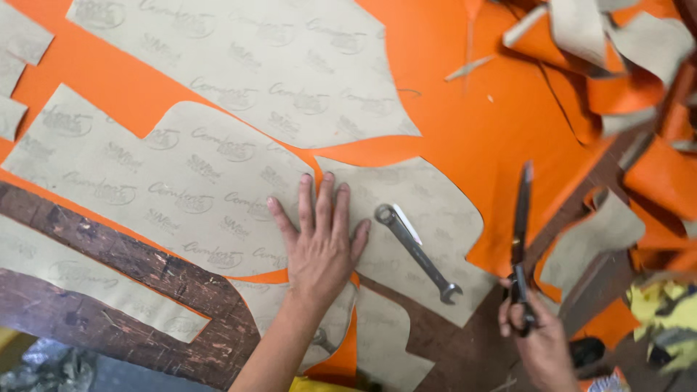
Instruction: The person cuts a large orange fabric with shears, following patterns and using wrenches as weights.
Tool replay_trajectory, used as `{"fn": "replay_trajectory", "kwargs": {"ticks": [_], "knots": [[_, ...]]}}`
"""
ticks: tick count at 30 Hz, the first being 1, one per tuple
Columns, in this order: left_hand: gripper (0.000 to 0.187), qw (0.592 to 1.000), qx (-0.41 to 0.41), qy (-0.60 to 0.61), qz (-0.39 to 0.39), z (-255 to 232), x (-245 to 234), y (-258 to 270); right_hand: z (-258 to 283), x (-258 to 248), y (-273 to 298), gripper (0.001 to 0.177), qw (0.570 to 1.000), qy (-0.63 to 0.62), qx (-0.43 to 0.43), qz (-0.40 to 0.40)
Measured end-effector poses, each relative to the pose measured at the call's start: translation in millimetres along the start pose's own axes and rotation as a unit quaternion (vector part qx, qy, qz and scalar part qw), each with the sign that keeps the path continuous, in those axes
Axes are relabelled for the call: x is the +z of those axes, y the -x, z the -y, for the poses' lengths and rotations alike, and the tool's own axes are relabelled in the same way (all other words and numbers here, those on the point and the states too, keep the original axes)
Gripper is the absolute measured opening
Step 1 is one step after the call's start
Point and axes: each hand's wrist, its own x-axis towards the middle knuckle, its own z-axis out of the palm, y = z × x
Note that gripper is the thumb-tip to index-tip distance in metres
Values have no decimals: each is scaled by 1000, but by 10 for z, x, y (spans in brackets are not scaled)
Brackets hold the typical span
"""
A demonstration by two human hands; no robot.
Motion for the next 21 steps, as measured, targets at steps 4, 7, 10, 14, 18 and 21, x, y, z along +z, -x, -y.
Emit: {"fn": "replay_trajectory", "kwargs": {"ticks": [4,7,10,14,18,21], "knots": [[59,997,12,70,-22,-17,-148,5,-740,208,798,48,982,95,62,-150],[50,995,60,82,-13,-120,-297,-59,-1157,480,1175,50,946,106,136,-274],[47,967,243,51,48,-285,-342,-163,-1364,765,1429,48,917,173,102,-344],[23,898,413,-39,145,-469,-197,-338,-1355,1049,1651,45,871,328,31,-364],[10,873,462,-32,153,-546,-55,-510,-1266,1256,1527,48,853,334,60,-397],[12,855,481,-27,191,-597,60,-570,-1324,1305,1475,46,828,369,75,-416]]}}
